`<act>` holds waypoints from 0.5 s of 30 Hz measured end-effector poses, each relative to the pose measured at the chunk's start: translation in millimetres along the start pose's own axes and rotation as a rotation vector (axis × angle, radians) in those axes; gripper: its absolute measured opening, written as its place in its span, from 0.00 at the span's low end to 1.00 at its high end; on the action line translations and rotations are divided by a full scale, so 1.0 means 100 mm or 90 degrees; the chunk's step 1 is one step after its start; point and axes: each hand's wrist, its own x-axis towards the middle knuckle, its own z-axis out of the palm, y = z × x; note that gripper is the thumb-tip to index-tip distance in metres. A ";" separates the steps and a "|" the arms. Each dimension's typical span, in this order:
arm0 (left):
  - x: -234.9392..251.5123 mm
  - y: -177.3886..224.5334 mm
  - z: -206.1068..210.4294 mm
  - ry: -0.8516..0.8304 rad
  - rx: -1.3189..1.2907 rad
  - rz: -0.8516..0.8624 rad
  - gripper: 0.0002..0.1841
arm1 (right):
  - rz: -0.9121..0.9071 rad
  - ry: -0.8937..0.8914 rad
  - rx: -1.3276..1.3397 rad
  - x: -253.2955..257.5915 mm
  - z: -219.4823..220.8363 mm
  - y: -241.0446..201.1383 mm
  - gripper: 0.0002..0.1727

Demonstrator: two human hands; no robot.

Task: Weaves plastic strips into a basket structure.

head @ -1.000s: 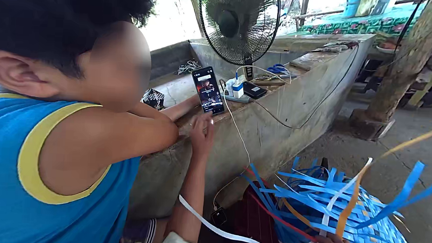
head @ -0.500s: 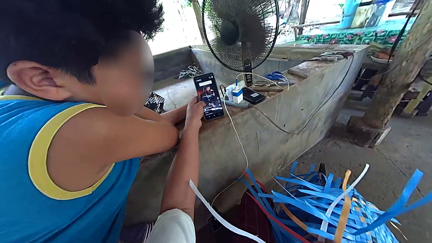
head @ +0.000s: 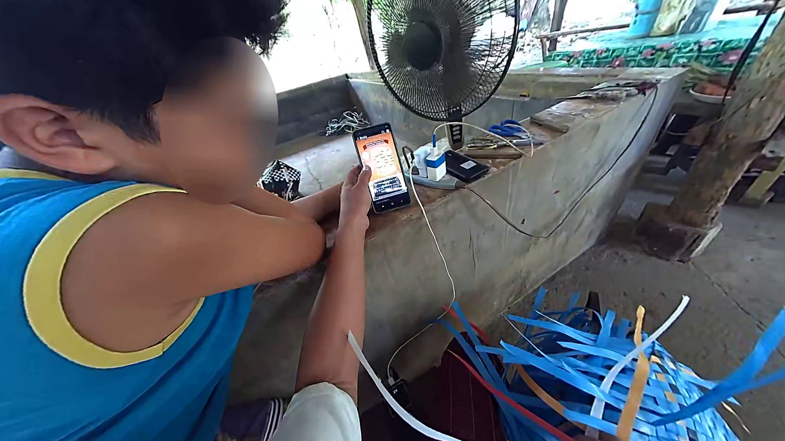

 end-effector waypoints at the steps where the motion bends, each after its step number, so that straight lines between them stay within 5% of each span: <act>1: 0.00 -0.01 0.00 0.000 -0.003 0.004 0.24 | -0.005 0.009 0.000 0.00 0.01 0.01 0.12; 10: 0.00 0.00 0.03 -0.010 0.038 -0.010 0.29 | -0.023 0.022 0.004 -0.01 0.00 0.00 0.12; 15: -0.29 0.38 0.18 0.050 0.054 -0.052 0.19 | -0.023 0.018 0.014 0.00 -0.03 -0.03 0.12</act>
